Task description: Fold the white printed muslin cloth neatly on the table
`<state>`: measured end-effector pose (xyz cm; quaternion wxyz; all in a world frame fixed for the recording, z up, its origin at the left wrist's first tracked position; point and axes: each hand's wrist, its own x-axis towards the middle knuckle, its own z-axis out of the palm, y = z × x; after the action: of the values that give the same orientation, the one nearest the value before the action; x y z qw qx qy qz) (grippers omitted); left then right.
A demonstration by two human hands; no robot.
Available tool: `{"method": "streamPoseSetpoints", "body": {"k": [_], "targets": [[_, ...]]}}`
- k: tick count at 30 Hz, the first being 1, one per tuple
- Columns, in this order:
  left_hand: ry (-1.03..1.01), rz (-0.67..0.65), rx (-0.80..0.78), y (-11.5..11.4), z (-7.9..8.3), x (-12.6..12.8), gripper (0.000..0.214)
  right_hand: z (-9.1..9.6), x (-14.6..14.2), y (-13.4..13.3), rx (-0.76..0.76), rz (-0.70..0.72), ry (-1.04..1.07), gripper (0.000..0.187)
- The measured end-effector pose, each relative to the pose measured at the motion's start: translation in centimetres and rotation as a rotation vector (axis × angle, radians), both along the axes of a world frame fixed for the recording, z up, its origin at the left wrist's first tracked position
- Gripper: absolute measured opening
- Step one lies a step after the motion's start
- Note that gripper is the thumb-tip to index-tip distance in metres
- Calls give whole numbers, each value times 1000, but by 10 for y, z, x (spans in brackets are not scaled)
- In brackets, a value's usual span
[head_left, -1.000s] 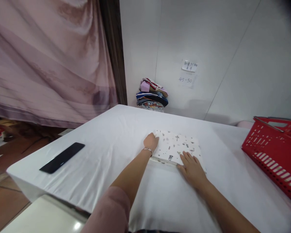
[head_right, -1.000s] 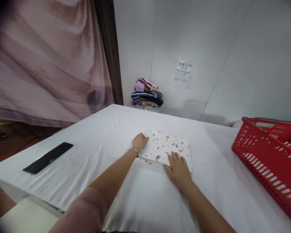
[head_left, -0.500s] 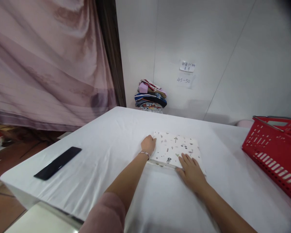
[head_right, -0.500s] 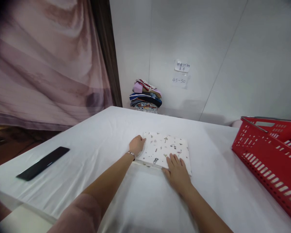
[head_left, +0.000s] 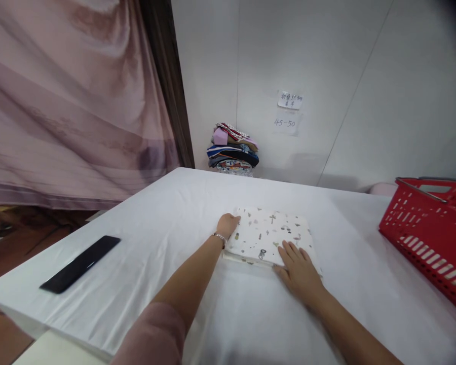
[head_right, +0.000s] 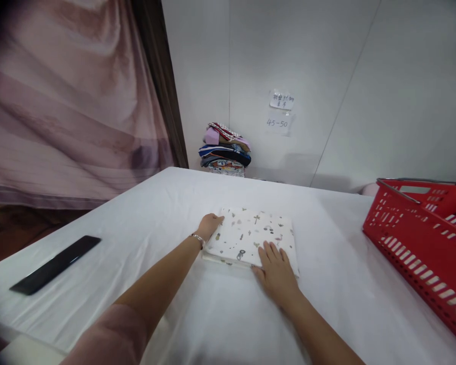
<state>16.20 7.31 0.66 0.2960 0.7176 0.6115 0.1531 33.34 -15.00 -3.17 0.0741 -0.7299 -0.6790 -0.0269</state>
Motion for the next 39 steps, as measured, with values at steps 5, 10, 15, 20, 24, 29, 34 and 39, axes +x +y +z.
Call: {"method": "streamPoseSetpoints", "body": {"k": [5, 10, 15, 20, 24, 29, 34, 39], "targets": [[-6, -39, -16, 11, 12, 2, 26, -1, -1, 0, 3, -2, -16, 60], [-2, -4, 17, 16, 17, 20, 31, -2, 0, 1, 17, -1, -19, 59], [-17, 75, 37, 19, 8, 31, 27, -3, 1, 0, 16, 8, -26, 58], [-19, 144, 24, 22, -3, 32, 29, -1, 0, 0, 20, 12, -19, 57], [-25, 115, 3, 26, -1, 30, 29, 1, -1, 0, 4, 3, -16, 58], [-30, 78, 7, 32, 5, 31, 38, -1, -1, 0, 2, -3, -9, 58], [-19, 117, 9, 35, 1, 35, 33, -2, 0, 0, -12, -4, -17, 59], [-42, 76, -41, 39, -1, 31, 32, 1, 0, 0, -25, -2, -25, 59]]}}
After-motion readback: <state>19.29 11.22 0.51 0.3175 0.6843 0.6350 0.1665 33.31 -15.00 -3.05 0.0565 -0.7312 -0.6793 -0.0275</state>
